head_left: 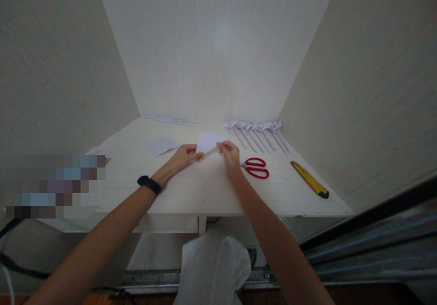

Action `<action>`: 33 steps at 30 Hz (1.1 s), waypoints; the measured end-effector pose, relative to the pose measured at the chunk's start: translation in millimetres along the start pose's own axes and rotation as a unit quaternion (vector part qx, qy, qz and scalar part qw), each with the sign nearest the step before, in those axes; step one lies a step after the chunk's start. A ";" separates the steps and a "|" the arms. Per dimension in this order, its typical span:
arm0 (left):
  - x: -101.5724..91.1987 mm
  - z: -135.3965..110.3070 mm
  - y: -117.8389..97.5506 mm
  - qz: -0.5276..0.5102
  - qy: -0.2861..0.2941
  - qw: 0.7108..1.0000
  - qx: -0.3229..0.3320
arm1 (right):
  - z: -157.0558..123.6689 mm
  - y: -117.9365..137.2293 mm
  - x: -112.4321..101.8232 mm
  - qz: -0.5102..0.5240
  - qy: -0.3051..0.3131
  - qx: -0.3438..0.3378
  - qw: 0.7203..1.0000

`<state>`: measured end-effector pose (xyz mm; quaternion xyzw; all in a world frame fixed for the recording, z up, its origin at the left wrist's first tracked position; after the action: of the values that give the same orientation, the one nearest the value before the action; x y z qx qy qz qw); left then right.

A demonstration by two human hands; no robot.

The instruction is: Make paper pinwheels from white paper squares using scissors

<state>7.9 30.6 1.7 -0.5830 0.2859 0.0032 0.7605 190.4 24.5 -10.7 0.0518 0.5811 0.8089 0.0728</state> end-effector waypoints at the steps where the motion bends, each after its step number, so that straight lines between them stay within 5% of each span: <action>1: 0.1 0.1 0.4 -0.002 0.002 1.000 0.000 | 0.4 -0.4 -0.7 0.004 -0.005 0.002 1.000; 16: 1.7 -4.7 1.7 0.000 0.006 1.000 -0.013 | 10.6 -13.1 -20.5 0.051 -0.093 0.012 0.994; 27: 0.1 -1.6 1.3 0.011 -0.013 1.000 0.001 | -1.7 -8.9 14.7 -0.044 0.113 -0.007 0.993; 33: 4.2 -0.6 2.2 0.012 -0.002 1.000 0.010 | -5.8 -6.4 18.9 -0.101 0.160 -0.023 0.982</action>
<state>10.4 29.3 -2.2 -0.5720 0.2914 0.0112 0.7667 171.1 24.4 -18.7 -0.1393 0.5685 0.8085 0.0617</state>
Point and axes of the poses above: each hand's wrist, its own z-axis towards the middle knuckle, its own x-axis out of the palm, y = z × x, the point moved 3 cm from there along z, towards the middle knuckle
